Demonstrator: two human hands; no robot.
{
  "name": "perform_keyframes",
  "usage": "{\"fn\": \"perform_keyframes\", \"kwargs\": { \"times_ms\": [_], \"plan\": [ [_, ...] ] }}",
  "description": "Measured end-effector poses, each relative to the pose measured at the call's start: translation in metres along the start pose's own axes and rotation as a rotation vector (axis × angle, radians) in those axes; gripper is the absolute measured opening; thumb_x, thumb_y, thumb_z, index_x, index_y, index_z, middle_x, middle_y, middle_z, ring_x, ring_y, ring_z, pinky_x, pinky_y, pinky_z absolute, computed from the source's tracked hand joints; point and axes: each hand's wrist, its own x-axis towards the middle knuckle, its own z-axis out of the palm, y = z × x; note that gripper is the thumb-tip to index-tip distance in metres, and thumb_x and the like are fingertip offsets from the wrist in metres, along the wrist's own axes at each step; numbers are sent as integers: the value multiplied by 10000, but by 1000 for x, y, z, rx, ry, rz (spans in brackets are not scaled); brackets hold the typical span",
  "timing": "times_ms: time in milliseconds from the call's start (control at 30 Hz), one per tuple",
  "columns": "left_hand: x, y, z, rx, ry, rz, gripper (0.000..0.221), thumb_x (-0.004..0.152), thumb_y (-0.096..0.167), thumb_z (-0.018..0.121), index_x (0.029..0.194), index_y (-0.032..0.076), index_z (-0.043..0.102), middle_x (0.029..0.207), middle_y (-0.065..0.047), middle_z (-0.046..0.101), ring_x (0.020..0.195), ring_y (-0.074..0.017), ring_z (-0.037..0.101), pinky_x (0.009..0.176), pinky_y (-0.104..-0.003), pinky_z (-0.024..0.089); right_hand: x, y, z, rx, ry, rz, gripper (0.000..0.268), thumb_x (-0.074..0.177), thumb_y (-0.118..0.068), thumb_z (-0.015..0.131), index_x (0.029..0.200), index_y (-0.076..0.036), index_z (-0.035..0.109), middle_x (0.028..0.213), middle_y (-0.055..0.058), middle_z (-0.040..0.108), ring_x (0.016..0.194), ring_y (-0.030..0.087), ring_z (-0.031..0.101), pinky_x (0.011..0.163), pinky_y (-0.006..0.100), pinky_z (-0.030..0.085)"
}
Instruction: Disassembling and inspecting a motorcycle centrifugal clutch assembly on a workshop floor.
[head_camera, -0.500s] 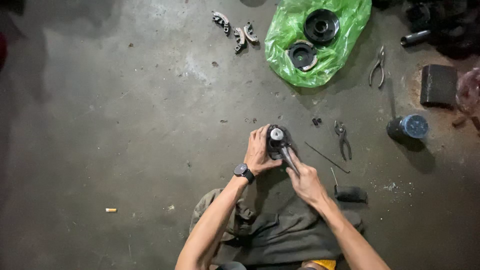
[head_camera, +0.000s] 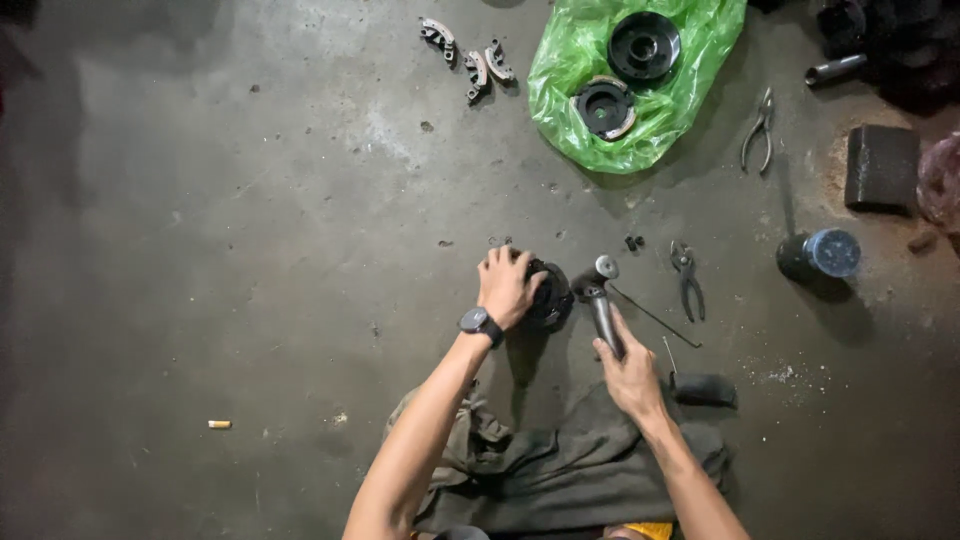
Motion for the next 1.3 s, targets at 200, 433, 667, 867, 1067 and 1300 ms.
{"fn": "perform_keyframes", "kwargs": {
  "times_ms": [200,433,667,867,1067,1300],
  "plan": [
    [14,11,-22,-84,29,67,244,811,263,772,1011,121,782,1091,-155,655,1073,-378,581,888,-527,463,-2,21,6,-70,-21,115,657,944,-200,669,1556,-148,433,905,251,726,677,280,683,701,393,545],
    [44,-39,-70,-709,181,-266,180,868,192,778,939,29,803,806,-83,795,690,-129,733,651,-276,569,-5,36,22,-106,109,-304,605,970,-139,661,1523,-4,456,1236,363,654,1107,498,645,838,440,549],
    [60,-105,-52,-660,244,-470,221,850,201,786,948,4,806,837,-98,802,750,-135,754,708,-290,589,-2,36,24,-127,0,24,639,957,-180,646,1536,-8,439,994,388,664,890,436,729,767,426,555],
    [67,-84,-34,-508,216,-417,255,814,215,786,968,12,804,869,-174,780,789,-224,781,751,-333,593,0,38,23,-137,15,63,619,942,-192,657,1481,39,458,914,354,672,850,416,751,712,448,564],
    [23,-70,-37,-332,337,-246,343,947,244,717,1228,49,738,1159,-186,743,1092,-298,706,957,-417,547,1,45,23,-120,28,36,580,920,-190,679,1422,54,521,815,300,691,753,374,748,669,458,563],
    [-39,27,-58,11,59,116,1304,492,534,932,1476,-36,294,1492,-270,394,1350,-419,388,1122,-664,244,-13,32,17,-84,179,-270,511,966,-163,679,1399,83,563,1062,292,707,884,330,726,725,407,564]
  ]
}}
